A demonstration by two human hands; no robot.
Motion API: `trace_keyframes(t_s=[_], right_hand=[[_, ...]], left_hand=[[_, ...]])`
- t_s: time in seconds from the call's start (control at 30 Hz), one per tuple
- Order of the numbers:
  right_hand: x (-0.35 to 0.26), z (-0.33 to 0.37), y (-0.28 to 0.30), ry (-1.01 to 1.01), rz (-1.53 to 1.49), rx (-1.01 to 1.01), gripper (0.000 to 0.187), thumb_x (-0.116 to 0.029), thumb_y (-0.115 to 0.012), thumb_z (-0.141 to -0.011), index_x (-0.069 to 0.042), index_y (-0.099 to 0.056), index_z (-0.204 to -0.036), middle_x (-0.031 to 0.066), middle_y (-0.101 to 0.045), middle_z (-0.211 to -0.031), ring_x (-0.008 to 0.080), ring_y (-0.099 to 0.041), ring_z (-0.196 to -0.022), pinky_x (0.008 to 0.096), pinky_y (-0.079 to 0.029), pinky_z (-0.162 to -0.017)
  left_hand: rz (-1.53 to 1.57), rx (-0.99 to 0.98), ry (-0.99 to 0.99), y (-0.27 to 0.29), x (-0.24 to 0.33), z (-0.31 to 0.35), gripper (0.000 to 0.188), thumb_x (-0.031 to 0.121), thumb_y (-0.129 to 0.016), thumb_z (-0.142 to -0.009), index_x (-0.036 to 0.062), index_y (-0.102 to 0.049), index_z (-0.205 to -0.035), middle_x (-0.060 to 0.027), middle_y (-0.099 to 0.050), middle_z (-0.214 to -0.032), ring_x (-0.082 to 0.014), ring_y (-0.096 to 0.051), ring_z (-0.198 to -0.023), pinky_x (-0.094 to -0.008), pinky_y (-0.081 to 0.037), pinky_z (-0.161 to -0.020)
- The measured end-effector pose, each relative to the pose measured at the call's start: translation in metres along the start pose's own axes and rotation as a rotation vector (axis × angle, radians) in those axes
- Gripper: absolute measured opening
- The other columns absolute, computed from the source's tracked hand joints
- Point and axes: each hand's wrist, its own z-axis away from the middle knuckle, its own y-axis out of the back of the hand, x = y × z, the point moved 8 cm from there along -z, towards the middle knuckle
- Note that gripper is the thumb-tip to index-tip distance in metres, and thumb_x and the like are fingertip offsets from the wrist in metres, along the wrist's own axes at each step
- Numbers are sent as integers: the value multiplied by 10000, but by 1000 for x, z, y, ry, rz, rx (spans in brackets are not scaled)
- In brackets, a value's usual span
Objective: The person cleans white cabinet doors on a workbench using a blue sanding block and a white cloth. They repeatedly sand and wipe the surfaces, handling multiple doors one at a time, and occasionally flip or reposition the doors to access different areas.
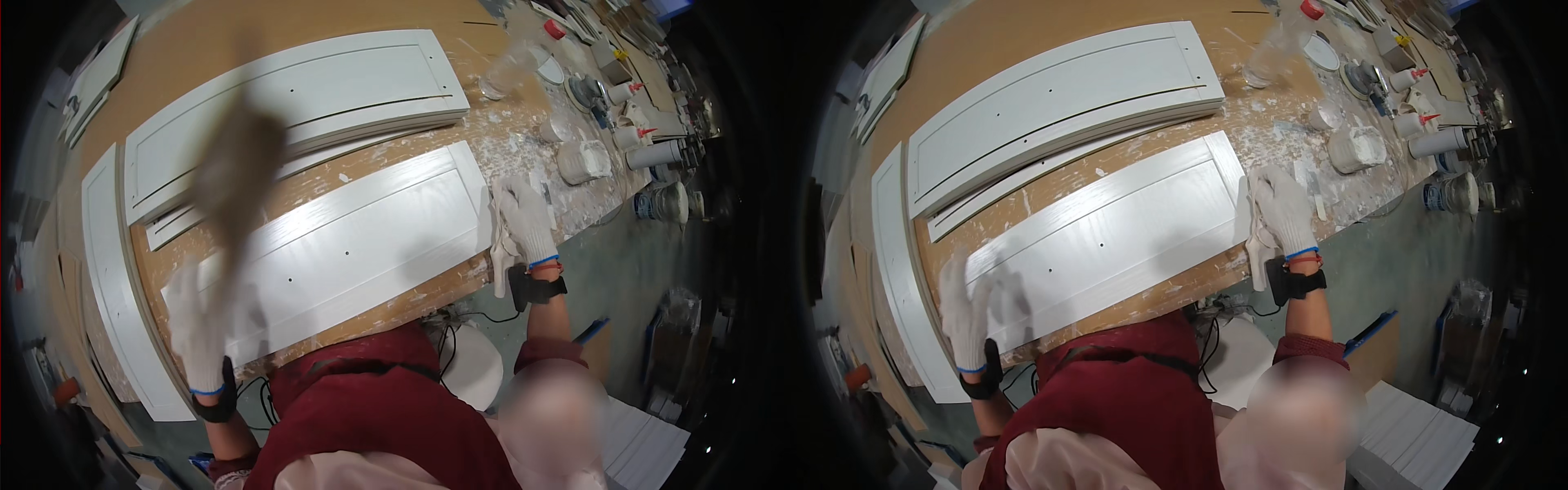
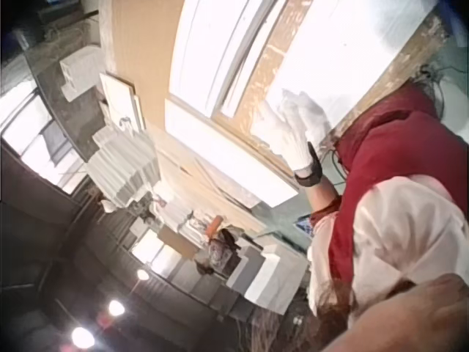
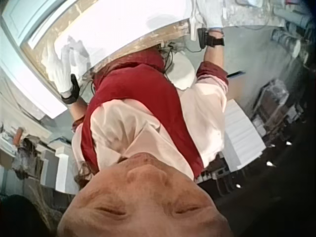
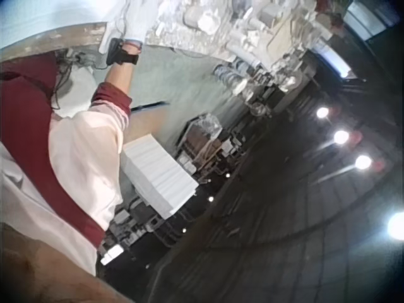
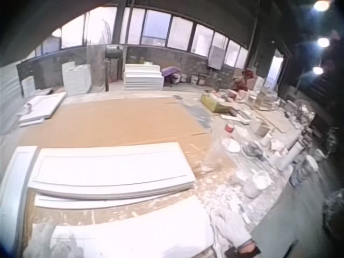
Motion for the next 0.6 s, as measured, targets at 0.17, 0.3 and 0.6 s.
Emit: trace_keyframes(t_s=[0.17,0.3,0.6], right_hand=[[-16,2,-11,275,282,-95,242,-256,-542,-916,-102,-673,-1051,152,-671,-1016,370,-635,-950,438,-511,-818],[-37,-10,-28,337,469,-137,220,-257,-513,-943,-112,-649,-1037,151,-654,-985,377,-631,-954,470,-519,-811],[-75,-102,-52,352,480,-93,250,-294,-514,-959,-88,-629,-1042,187,-665,-964,396,-622,-933,471,-502,-800]], left_hand=[[157,-326,-281,-67,119,-44,616,208,-684,-824,108,-481,-1397,-179,-550,-1273,-357,-525,-1168,-438,-438,-1015],[-43,-275,-248,-93,153,-63,578,227,-687,-825,165,-512,-1372,-137,-570,-1207,-344,-530,-1113,-432,-473,-945],[37,-390,-170,-117,139,-78,467,204,-688,-832,219,-595,-1290,-106,-607,-1131,-335,-552,-1050,-441,-483,-882]])
